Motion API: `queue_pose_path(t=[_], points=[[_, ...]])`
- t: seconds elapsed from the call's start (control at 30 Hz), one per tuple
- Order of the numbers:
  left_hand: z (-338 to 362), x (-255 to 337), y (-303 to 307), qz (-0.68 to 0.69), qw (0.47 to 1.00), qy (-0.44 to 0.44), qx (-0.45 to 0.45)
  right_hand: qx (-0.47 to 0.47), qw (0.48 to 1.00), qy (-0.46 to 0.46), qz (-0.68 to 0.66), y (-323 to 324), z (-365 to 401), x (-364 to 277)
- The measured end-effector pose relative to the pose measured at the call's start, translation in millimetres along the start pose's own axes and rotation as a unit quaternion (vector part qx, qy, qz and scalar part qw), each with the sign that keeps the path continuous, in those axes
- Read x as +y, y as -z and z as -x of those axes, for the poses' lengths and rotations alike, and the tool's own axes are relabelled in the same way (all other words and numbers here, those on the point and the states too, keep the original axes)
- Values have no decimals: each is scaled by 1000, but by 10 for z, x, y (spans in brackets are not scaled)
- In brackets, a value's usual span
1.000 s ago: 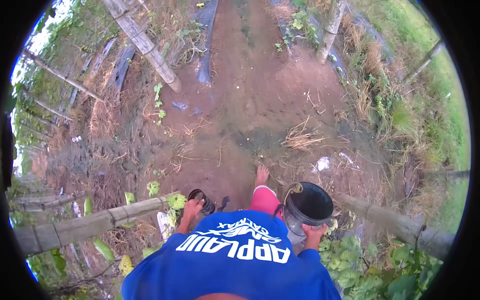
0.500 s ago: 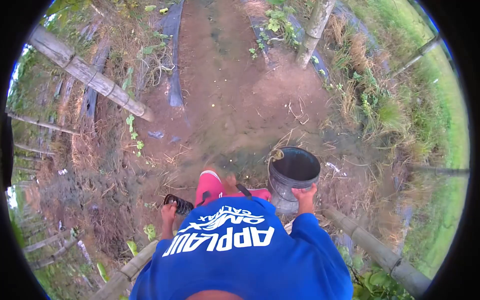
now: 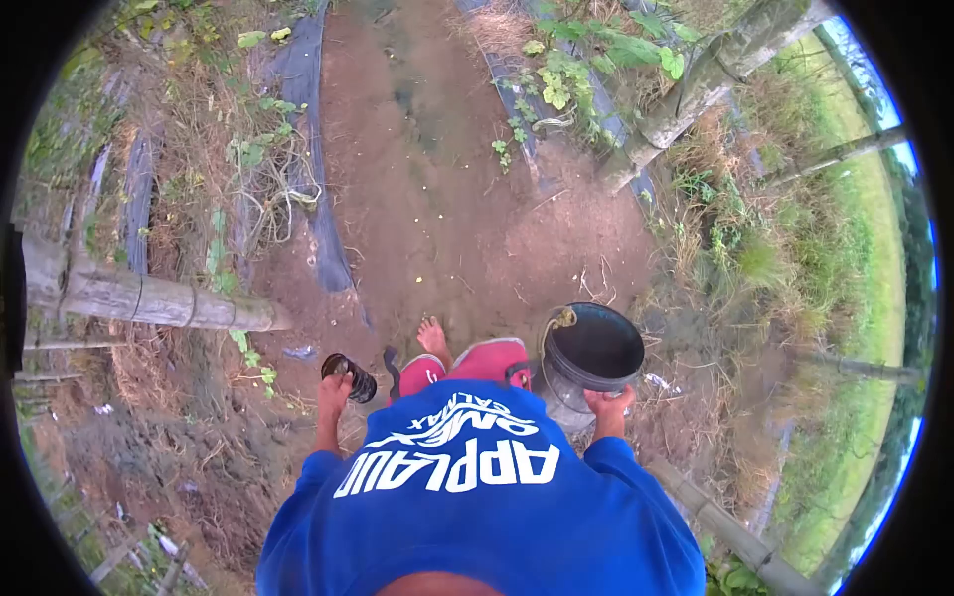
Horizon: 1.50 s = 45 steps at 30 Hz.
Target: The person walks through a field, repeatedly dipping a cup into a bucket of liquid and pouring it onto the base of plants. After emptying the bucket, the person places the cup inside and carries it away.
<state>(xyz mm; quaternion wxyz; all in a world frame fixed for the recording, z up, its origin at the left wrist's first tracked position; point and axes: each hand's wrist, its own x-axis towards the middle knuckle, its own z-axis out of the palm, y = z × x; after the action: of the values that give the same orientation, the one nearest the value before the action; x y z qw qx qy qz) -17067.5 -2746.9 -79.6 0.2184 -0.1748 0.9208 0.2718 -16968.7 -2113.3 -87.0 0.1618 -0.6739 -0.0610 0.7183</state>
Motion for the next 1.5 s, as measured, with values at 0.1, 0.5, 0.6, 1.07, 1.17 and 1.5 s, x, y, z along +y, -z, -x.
queue_pose_path(t=[0.1, 0.5, 0.6, 1.07, 1.17, 1.5], points=[[-777, 322, 271, -12, 998, -61, 7, 18, 999, -19, 28, -487, 64, 135], [-3371, 2121, 1668, -62, 996, -64, 18, -68, 992, -102, -9, -2364, -969, 714], [-3743, 2527, 2043, -67, 998, -15, -7, -145, 977, -33, 155, -2396, -1929, 682], [-5868, 3244, 3802, -89, 994, -29, 62, -81, 996, -47, 9, -6548, -730, 902], [-6544, 3037, 4020, -118, 991, 28, 54, -62, 997, -28, -25, -7108, -196, 1095], [-7988, 2817, 4419, -111, 991, 49, -54, 35, 999, 29, -7, -7614, 645, 1458]])
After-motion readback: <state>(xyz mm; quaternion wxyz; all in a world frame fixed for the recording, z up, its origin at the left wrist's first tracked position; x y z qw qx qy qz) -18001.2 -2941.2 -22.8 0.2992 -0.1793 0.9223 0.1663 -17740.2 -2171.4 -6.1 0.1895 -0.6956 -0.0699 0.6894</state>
